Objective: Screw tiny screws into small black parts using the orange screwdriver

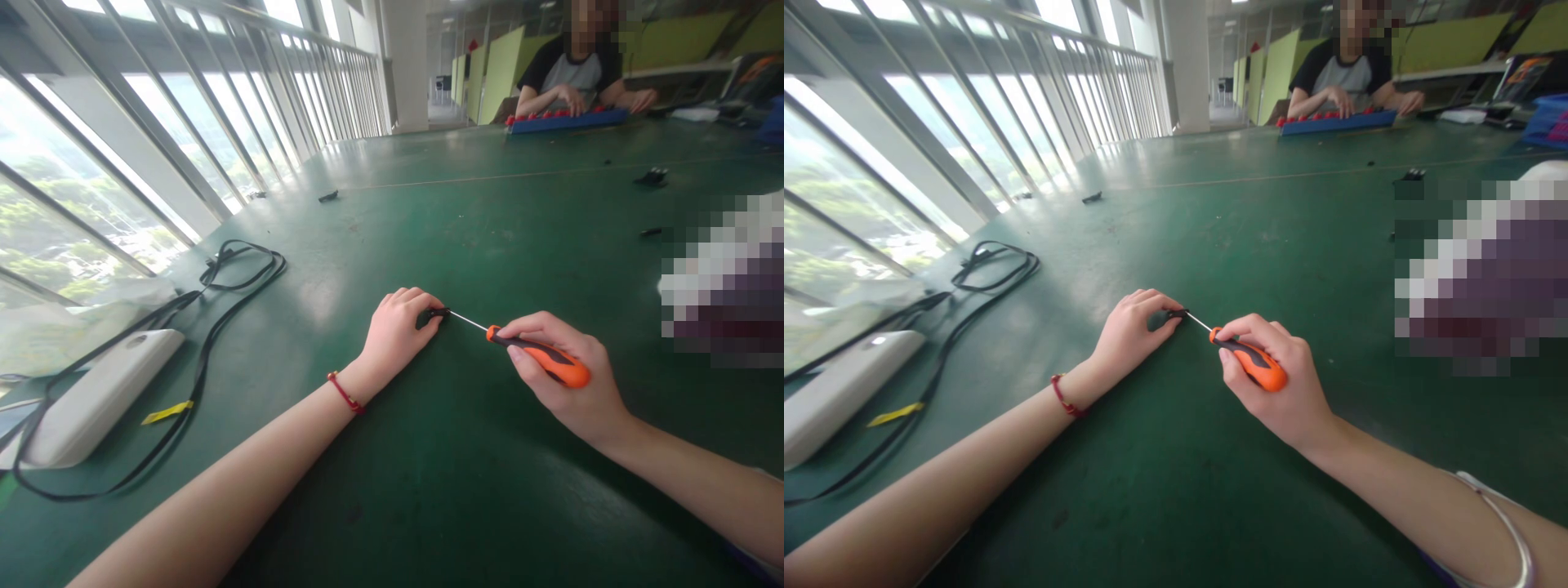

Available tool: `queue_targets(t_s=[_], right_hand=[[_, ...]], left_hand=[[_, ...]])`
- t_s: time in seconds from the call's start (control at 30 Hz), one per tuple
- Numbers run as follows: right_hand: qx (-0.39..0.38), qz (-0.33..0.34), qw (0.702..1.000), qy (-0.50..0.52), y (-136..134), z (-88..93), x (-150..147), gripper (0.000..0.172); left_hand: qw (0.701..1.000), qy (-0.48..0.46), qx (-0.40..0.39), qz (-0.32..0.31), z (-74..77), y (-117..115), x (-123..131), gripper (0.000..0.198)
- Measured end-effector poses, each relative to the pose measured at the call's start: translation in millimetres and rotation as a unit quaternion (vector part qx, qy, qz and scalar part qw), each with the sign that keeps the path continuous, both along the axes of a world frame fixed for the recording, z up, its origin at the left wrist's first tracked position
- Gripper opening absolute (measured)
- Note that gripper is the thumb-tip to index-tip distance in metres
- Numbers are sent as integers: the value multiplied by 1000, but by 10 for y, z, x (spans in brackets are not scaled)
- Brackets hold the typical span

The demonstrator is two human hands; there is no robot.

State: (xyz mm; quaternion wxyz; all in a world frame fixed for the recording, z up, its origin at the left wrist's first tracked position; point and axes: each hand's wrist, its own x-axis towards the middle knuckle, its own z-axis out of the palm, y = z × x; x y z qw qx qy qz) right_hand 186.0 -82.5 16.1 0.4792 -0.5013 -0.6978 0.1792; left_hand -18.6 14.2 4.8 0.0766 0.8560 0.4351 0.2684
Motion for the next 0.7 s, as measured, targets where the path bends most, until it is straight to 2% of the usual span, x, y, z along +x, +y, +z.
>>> queue_targets(t_s=[0.3,0.6,0.7], right_hand=[[4,-7,1000,-5,0,15,1,8],[16,-14,1000,-10,-5,37,-13,4],[37,-33,999,1,-2,40,-26,13]], left_hand=[[999,-45,-3,-7,-17,-1,-8,13],[997,-64,-6,-46,-26,0,-13,14],[997,-63,-6,-52,-29,-4,-14,14]])
